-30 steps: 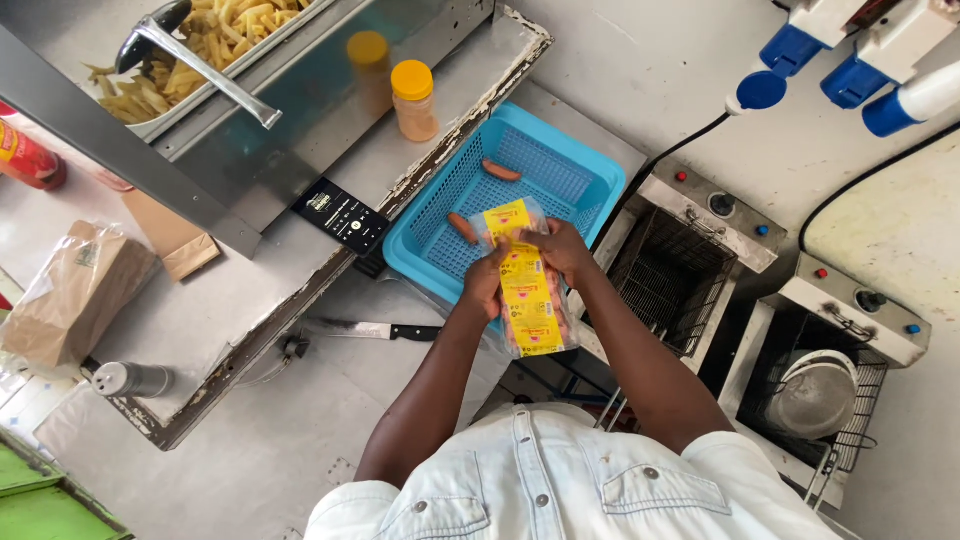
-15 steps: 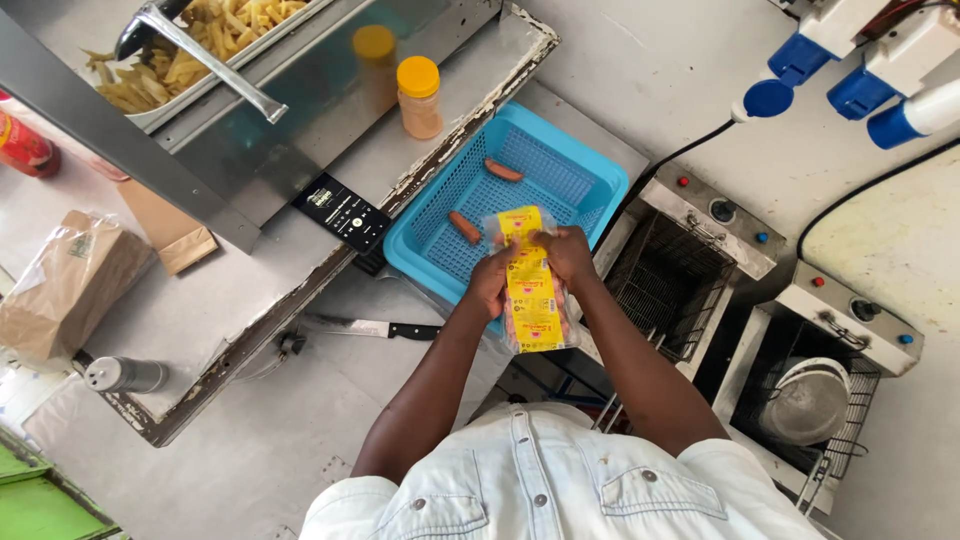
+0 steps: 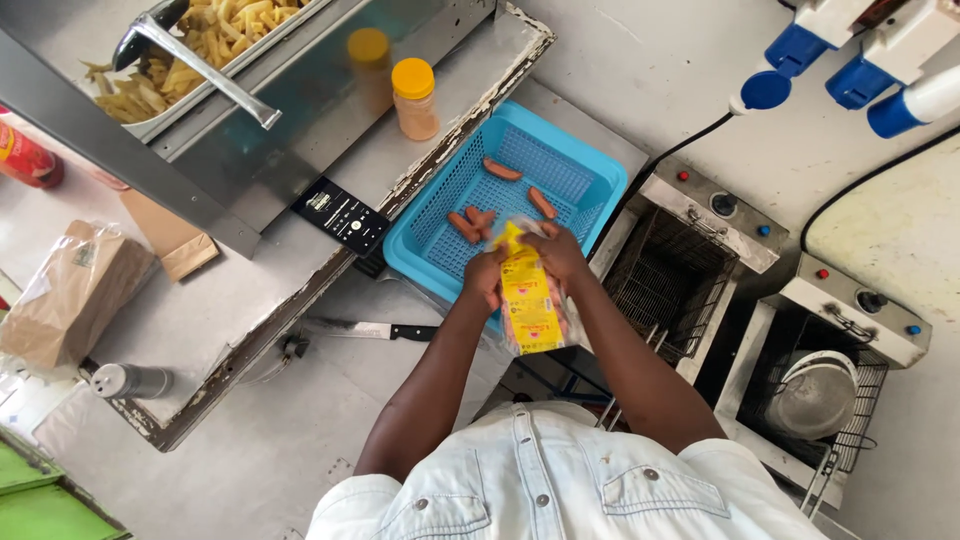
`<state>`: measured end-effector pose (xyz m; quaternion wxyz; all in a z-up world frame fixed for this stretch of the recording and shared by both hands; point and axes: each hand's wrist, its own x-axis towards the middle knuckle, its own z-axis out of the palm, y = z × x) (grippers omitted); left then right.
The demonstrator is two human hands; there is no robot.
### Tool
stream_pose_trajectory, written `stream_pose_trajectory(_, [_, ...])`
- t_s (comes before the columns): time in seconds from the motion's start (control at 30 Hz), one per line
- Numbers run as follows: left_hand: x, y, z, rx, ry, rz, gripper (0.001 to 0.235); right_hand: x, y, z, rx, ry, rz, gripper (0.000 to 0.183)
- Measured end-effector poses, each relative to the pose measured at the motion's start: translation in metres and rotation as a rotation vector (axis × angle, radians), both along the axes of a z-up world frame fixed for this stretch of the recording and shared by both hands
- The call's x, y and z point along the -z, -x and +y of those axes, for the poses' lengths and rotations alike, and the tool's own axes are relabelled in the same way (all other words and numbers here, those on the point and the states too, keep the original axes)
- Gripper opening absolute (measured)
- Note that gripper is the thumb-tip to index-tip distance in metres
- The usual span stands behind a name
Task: Opening a package of sausages and placing them into a deep fryer for cooking
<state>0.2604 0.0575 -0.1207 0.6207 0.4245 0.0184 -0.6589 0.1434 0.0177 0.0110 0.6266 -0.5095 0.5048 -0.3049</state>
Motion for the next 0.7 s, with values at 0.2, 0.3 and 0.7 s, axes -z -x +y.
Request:
stream_pose_trajectory(0.2, [-0.113,-0.008,0.026,-0.127,0.015,0.079,0.075,-0.035,0.007,0.019,-0.089,-0.369,0.143,0.043])
stream_pose_trajectory(0.3, [-0.116,0.001,0.032,-0.041,0.072,0.111,0.048,-0.021,0.016,0.005,-0.071,-0.32,0.148,0.028])
stream_pose_trajectory(0.7, [-0.048,0.006,0.018,-0.017,0.0,0.108,0.037,-0.03,0.026,-0.006,0.036,-0.428,-0.035,0.029])
